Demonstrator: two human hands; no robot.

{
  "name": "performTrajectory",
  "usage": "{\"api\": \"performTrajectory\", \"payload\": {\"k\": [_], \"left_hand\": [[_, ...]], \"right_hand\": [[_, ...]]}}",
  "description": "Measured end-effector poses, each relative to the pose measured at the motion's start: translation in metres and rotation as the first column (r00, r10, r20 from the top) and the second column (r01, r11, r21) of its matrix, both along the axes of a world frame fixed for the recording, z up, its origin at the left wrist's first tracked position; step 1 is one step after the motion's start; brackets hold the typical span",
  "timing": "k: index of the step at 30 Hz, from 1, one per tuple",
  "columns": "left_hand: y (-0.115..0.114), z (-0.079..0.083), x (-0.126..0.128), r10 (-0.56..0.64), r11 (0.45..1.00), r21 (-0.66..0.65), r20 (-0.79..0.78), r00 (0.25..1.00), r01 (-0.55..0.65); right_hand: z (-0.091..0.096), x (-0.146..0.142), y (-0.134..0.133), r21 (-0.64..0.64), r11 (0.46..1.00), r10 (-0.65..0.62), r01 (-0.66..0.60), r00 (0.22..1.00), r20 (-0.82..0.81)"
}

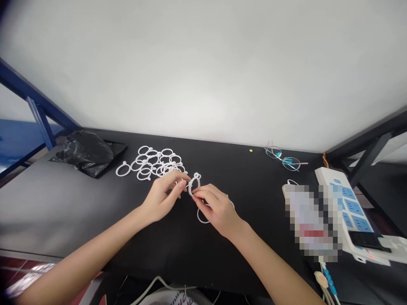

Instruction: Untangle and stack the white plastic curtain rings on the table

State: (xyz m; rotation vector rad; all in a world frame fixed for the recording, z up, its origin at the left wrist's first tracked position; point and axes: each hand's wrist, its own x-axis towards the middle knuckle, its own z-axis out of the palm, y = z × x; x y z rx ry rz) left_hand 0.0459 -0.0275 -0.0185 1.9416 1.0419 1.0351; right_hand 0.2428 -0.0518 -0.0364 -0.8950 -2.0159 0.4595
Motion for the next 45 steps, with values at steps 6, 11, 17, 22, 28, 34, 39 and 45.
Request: {"api": "performTrajectory", "payload": {"k": [6,11,17,22,28,34,39,45], "left_hand": [[-0.011,-0.005,0.013,-0.164,0.909,-0.341,0.236,0.958,0.239],[-0.009,-0.004,0.011,-0.171,0.971,-0.135,0.2,0.965,0.2],[-0.01,0.0,0.008,-0.27,0.962,0.027,-0.004,0.963,0.27],[-0.011,0.0,0.009,-0.293,0.956,0.003,-0.083,0.953,0.294],[-0.011,-0.008,0.006,-0.125,0.99,-0.065,-0.035,0.992,0.122],[-0.011,-0.012,0.004,-0.14,0.976,0.162,-0.06,0.988,0.148],[-0.01,-0.011,0.003,-0.13,0.963,0.225,-0.102,0.986,0.15],[0.01,-0.005,-0.012,0.165,0.95,0.3,-0.251,0.954,-0.085]], "right_hand": [[0.005,-0.004,-0.003,0.038,0.998,0.053,-0.052,0.998,-0.035],[0.014,-0.002,-0.003,-0.212,0.97,-0.165,0.115,0.958,-0.233],[0.018,0.0,0.003,-0.631,0.766,-0.236,-0.121,0.861,-0.451],[0.016,-0.004,0.003,-0.668,0.729,-0.231,-0.148,0.866,-0.444],[0.01,-0.011,-0.008,-0.579,0.797,-0.183,-0.173,0.845,-0.503],[0.01,-0.02,-0.018,-0.513,0.818,-0.073,-0.262,0.837,-0.543],[0.013,-0.021,-0.016,-0.534,0.803,-0.094,-0.263,0.829,-0.551],[0.024,0.016,0.007,-0.649,0.753,-0.026,-0.108,0.981,-0.194]]}}
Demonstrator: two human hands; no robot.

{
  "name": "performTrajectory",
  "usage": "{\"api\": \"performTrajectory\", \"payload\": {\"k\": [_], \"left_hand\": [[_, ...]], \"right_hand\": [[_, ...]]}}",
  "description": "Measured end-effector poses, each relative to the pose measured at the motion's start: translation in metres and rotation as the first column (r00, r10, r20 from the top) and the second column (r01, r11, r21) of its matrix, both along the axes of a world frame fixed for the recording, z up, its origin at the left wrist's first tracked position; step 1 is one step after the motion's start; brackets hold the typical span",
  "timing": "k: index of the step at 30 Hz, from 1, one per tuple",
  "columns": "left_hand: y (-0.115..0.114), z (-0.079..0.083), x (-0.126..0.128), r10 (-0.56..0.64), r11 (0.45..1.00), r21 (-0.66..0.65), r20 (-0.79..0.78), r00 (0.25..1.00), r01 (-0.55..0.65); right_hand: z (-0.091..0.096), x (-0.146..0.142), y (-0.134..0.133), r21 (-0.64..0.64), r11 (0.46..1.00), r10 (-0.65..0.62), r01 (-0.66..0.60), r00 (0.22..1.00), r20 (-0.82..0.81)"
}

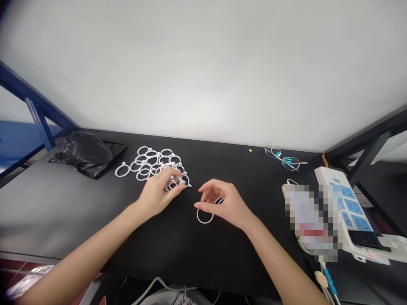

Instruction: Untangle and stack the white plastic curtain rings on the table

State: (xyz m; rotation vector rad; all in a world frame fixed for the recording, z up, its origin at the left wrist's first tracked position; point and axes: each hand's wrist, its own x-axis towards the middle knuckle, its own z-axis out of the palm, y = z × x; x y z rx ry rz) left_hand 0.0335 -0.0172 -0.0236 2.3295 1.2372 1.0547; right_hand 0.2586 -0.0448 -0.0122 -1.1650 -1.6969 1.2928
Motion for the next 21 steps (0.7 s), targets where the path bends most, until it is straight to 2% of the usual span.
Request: {"api": "performTrajectory", "payload": {"k": [2,4,6,9,12,15,18,20,21], "left_hand": [[0.01,-0.001,-0.007,0.115,0.993,0.037,-0.027,0.993,-0.114],[0.017,-0.004,-0.012,0.154,0.987,0.04,-0.042,0.987,-0.152],[0.022,-0.007,-0.014,0.141,0.99,0.016,-0.05,0.989,-0.141],[0.025,-0.01,-0.015,0.099,0.994,-0.033,-0.041,0.994,-0.1],[0.024,-0.009,-0.014,0.137,0.991,0.006,-0.047,0.989,-0.137],[0.018,-0.006,-0.01,0.177,0.98,0.094,-0.023,0.984,-0.174],[0.006,-0.003,-0.001,0.029,0.997,0.065,0.053,0.998,-0.033],[-0.004,0.0,0.007,-0.112,0.991,-0.065,0.094,0.989,0.118],[-0.008,0.0,0.011,-0.166,0.969,-0.161,0.132,0.977,0.186]], "right_hand": [[0.002,0.012,0.006,0.087,0.992,0.068,-0.091,0.969,0.236],[0.0,0.016,0.009,0.159,0.969,0.113,-0.189,0.912,0.395],[-0.005,0.013,0.008,0.206,0.946,0.125,-0.249,0.87,0.478],[-0.012,0.005,0.005,0.263,0.929,0.09,-0.261,0.848,0.522],[-0.015,-0.001,0.004,0.327,0.928,0.003,-0.178,0.882,0.472],[-0.016,-0.005,0.003,0.371,0.928,-0.156,0.03,0.937,0.312],[-0.016,-0.009,0.0,0.37,0.907,-0.265,0.199,0.955,0.135],[-0.016,-0.013,-0.003,0.35,0.904,-0.273,0.245,0.961,0.033],[-0.016,-0.014,-0.004,0.341,0.904,-0.272,0.258,0.962,-0.009]]}}
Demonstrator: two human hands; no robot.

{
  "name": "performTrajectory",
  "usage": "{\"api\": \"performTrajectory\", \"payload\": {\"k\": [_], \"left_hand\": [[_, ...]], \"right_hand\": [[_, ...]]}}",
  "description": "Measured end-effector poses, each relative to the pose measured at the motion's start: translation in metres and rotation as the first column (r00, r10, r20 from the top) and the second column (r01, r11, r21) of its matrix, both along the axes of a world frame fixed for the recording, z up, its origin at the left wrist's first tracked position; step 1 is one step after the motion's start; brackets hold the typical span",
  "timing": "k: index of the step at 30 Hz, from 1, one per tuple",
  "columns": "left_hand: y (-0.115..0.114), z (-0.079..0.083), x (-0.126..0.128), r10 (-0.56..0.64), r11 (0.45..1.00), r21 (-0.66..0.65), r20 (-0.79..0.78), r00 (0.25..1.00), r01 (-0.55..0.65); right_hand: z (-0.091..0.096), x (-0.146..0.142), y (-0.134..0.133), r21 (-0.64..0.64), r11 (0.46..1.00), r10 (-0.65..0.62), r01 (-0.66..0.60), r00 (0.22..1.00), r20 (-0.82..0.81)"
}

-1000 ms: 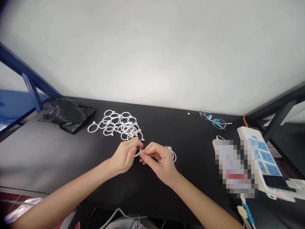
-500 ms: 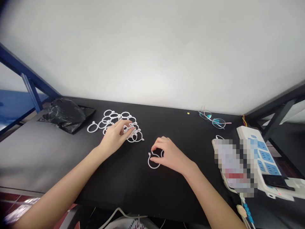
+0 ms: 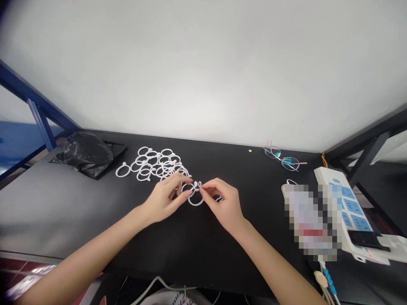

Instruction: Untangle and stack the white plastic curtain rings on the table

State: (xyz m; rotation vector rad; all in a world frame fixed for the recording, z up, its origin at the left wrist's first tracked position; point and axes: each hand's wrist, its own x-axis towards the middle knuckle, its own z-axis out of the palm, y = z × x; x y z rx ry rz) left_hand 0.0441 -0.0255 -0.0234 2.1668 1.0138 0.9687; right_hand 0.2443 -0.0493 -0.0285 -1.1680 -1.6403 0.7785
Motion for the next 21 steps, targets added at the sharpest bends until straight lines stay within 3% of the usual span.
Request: {"api": "performTrajectory", "payload": {"k": [2,5,7,9,12,16,21], "left_hand": [[-0.007,0.001,0.007,-0.109,0.958,-0.256,0.1,0.989,0.132],[-0.011,0.002,0.014,-0.142,0.753,-0.564,0.364,0.921,0.339],[-0.01,0.002,0.015,-0.099,0.629,-0.644,0.489,0.866,0.436],[-0.007,0.003,0.012,-0.064,0.581,-0.671,0.526,0.848,0.46],[-0.001,0.005,0.007,-0.059,0.606,-0.671,0.497,0.866,0.427],[0.001,0.006,0.004,-0.068,0.675,-0.64,0.441,0.895,0.367],[-0.003,0.01,0.006,-0.062,0.84,-0.501,0.293,0.954,0.209]], "right_hand": [[0.001,-0.003,-0.003,0.013,1.0,-0.007,0.008,0.999,-0.053],[0.002,-0.005,-0.005,0.041,0.998,-0.036,0.038,0.997,-0.064],[0.002,-0.005,-0.006,0.07,0.997,-0.039,0.043,0.997,-0.063],[0.002,-0.004,-0.005,0.108,0.993,-0.04,0.047,0.997,-0.062],[0.002,-0.003,-0.004,0.122,0.992,-0.023,0.032,0.997,-0.07],[0.002,-0.003,-0.003,-0.014,0.996,0.085,-0.089,0.981,-0.176],[0.002,-0.006,-0.004,-0.051,0.995,0.069,-0.082,0.974,-0.214]]}}
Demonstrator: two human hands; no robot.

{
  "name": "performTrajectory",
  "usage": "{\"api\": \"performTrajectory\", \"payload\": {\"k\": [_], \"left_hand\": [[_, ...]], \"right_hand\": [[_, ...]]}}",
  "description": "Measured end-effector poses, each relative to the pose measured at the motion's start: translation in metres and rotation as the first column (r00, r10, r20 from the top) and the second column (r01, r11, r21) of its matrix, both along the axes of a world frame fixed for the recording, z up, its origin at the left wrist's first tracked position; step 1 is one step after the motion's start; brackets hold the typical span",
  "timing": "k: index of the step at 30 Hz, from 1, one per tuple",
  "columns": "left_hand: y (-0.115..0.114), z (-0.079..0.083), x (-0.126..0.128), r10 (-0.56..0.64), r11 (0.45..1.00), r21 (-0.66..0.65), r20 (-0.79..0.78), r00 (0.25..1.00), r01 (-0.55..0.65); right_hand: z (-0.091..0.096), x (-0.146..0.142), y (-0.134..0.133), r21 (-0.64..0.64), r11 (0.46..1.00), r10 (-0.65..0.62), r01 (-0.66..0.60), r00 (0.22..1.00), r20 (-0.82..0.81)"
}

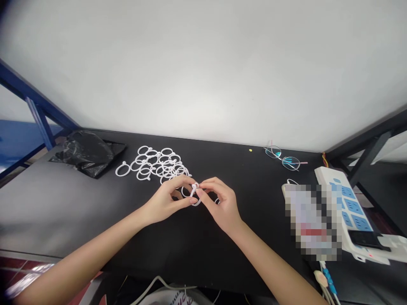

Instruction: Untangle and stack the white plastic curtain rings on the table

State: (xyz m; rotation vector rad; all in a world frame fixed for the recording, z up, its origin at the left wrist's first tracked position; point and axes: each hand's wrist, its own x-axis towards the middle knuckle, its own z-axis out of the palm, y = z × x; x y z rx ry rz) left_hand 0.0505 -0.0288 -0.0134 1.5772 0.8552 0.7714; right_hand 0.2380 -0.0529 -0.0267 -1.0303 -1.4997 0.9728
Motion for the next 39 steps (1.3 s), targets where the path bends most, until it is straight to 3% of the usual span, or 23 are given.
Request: {"api": "performTrajectory", "payload": {"k": [7,17,27,31,33,35,37,39], "left_hand": [[-0.01,-0.011,0.009,0.013,0.977,0.214,-0.035,0.999,-0.005],[-0.008,-0.004,0.009,-0.028,0.999,-0.034,-0.043,0.999,0.027],[-0.007,-0.007,0.007,-0.005,0.999,0.034,-0.063,0.998,0.007],[-0.003,-0.004,0.004,0.066,0.989,0.137,-0.122,0.99,-0.049],[0.001,-0.005,-0.001,0.184,0.951,0.278,-0.163,0.969,-0.134],[0.007,-0.008,-0.007,0.308,0.868,0.46,-0.196,0.931,-0.19],[0.013,-0.012,-0.012,0.386,0.781,0.596,-0.222,0.896,-0.189],[0.017,-0.017,-0.017,0.421,0.736,0.659,-0.262,0.868,-0.159]], "right_hand": [[0.0,-0.001,-0.002,-0.092,0.996,-0.004,0.003,1.0,-0.007],[0.001,-0.003,-0.003,-0.007,0.999,-0.033,0.033,0.998,-0.058],[-0.002,-0.002,-0.007,0.071,0.992,-0.108,0.105,0.994,0.034],[0.002,0.009,0.003,-0.022,0.994,-0.106,0.107,0.992,0.07],[0.007,0.024,0.014,-0.119,0.985,-0.111,0.125,0.987,0.118],[0.014,0.044,0.025,-0.205,0.974,-0.036,0.097,0.959,0.28],[0.02,0.065,0.033,-0.297,0.953,0.087,0.054,0.893,0.442],[0.024,0.082,0.037,-0.372,0.927,0.186,0.043,0.81,0.556]]}}
